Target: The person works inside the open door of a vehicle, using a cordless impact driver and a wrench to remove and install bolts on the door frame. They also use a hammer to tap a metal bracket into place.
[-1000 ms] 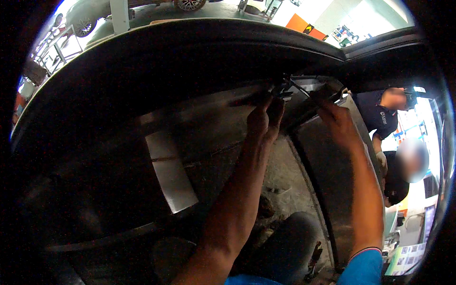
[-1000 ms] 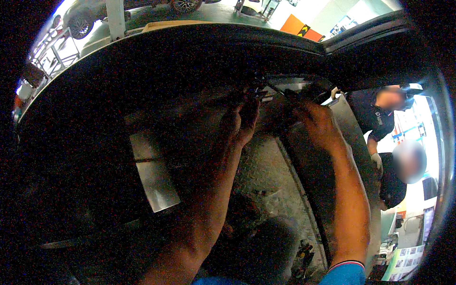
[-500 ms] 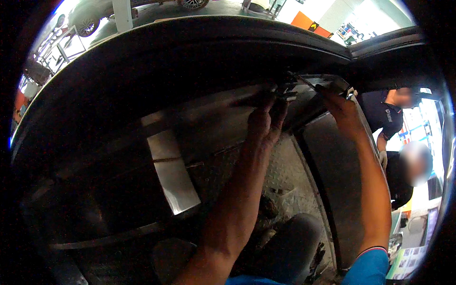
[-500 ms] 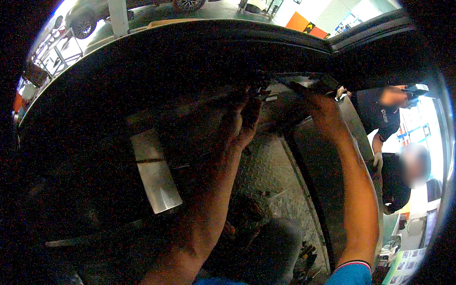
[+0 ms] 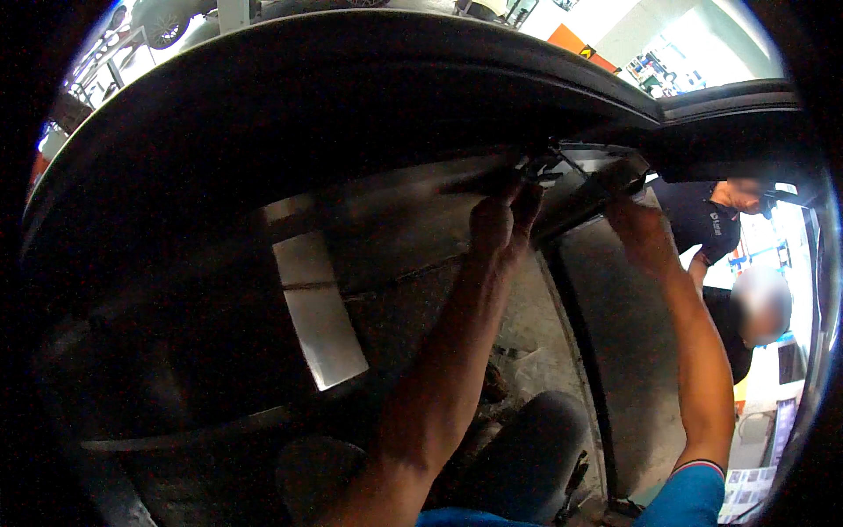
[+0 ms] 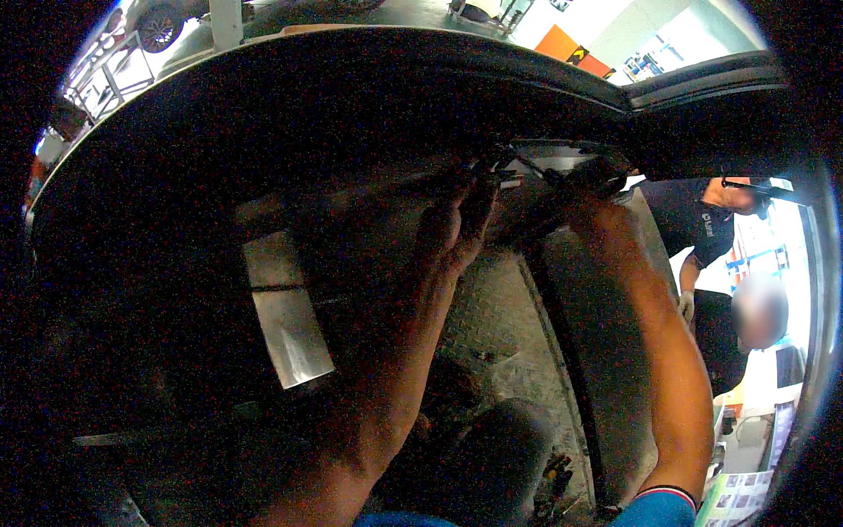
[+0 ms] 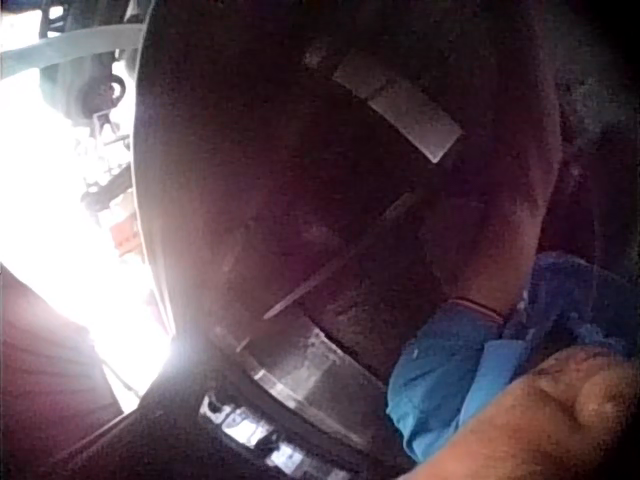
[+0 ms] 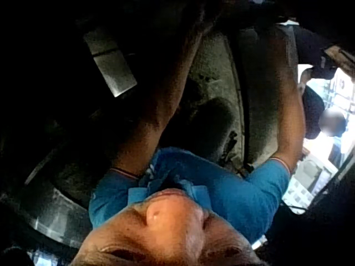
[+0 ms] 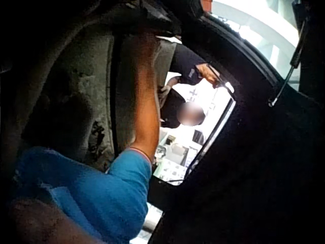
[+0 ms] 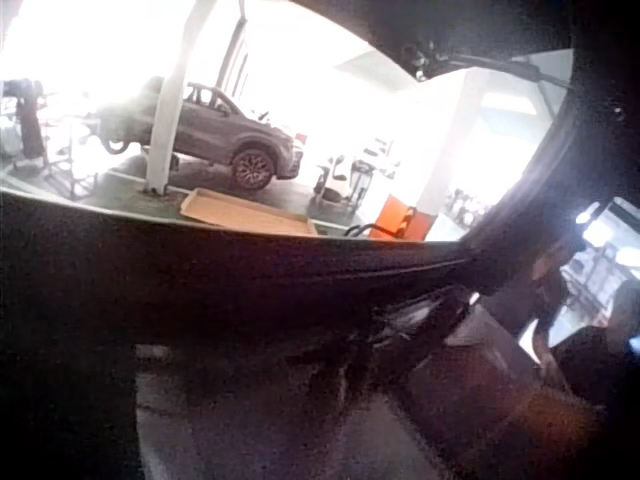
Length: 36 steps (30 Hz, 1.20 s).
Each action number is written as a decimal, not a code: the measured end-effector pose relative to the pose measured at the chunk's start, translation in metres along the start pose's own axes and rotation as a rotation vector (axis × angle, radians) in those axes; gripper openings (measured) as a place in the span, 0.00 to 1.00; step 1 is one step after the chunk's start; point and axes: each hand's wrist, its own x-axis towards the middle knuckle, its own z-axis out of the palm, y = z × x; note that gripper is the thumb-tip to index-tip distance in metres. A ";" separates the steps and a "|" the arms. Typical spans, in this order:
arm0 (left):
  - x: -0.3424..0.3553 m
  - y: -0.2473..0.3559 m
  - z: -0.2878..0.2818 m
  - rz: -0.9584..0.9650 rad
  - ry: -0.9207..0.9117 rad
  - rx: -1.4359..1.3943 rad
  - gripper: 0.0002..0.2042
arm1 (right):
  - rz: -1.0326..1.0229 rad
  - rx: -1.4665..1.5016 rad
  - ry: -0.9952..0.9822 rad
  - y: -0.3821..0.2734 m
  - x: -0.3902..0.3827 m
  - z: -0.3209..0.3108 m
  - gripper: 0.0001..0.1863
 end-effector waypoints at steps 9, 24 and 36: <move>-0.011 0.009 0.001 0.044 0.061 0.006 0.11 | 0.129 0.098 0.200 -0.058 -0.021 0.028 0.15; -0.014 0.022 -0.004 -0.025 0.020 0.034 0.11 | 0.354 0.120 0.324 -0.141 -0.018 0.011 0.20; 0.026 -0.045 0.027 1.480 0.331 2.050 0.16 | 0.736 0.612 0.063 -0.002 -0.121 0.079 0.19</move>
